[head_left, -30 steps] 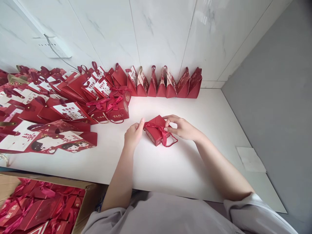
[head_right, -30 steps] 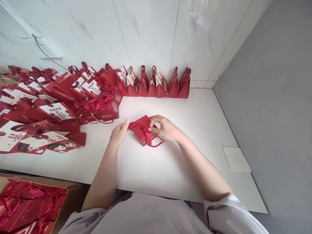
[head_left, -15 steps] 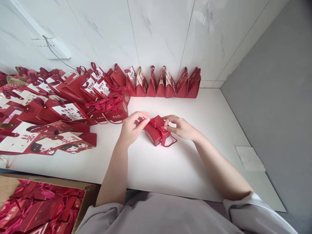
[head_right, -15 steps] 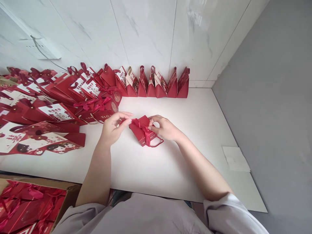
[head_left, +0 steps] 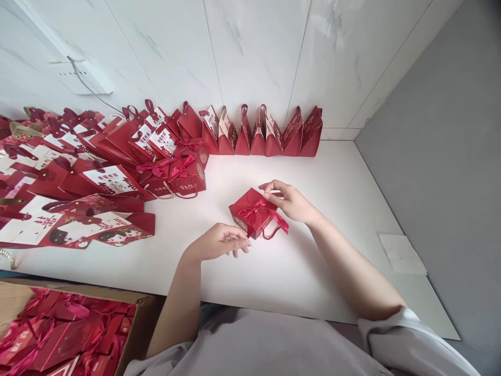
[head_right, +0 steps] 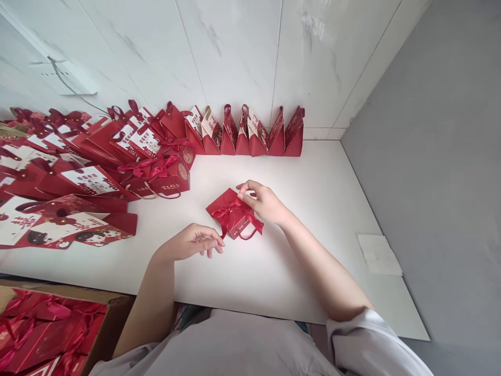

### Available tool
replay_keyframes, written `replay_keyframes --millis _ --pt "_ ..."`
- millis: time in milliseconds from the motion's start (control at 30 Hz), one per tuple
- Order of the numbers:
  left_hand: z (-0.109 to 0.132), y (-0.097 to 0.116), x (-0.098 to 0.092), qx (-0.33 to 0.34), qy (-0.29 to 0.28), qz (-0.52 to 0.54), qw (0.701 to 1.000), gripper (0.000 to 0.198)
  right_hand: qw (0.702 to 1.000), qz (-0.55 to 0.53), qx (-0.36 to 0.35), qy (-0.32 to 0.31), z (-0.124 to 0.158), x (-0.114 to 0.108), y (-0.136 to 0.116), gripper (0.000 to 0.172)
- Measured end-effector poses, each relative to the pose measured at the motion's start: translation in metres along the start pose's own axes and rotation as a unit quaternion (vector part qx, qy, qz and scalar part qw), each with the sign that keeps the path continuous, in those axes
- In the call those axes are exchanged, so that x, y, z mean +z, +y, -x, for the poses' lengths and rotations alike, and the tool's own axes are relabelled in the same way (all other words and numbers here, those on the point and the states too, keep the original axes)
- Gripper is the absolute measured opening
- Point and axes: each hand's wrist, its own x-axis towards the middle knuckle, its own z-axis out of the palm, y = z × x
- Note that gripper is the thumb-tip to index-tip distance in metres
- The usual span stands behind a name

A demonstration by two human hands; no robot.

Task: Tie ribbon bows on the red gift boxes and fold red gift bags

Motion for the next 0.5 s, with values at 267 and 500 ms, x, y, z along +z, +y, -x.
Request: replay_keyframes --millis 267,500 --pt "-0.002 0.005 -0.018 0.018 0.339 -0.116 0.934 0.033 0.999 0.024 0.012 -0.031 0.002 -0.012 -0.004 0.027" --pt "-0.028 0.020 0.005 0.219 0.334 -0.194 0.896 0.013 0.998 0.021 -0.008 -0.063 0.000 -0.004 0.001 0.017"
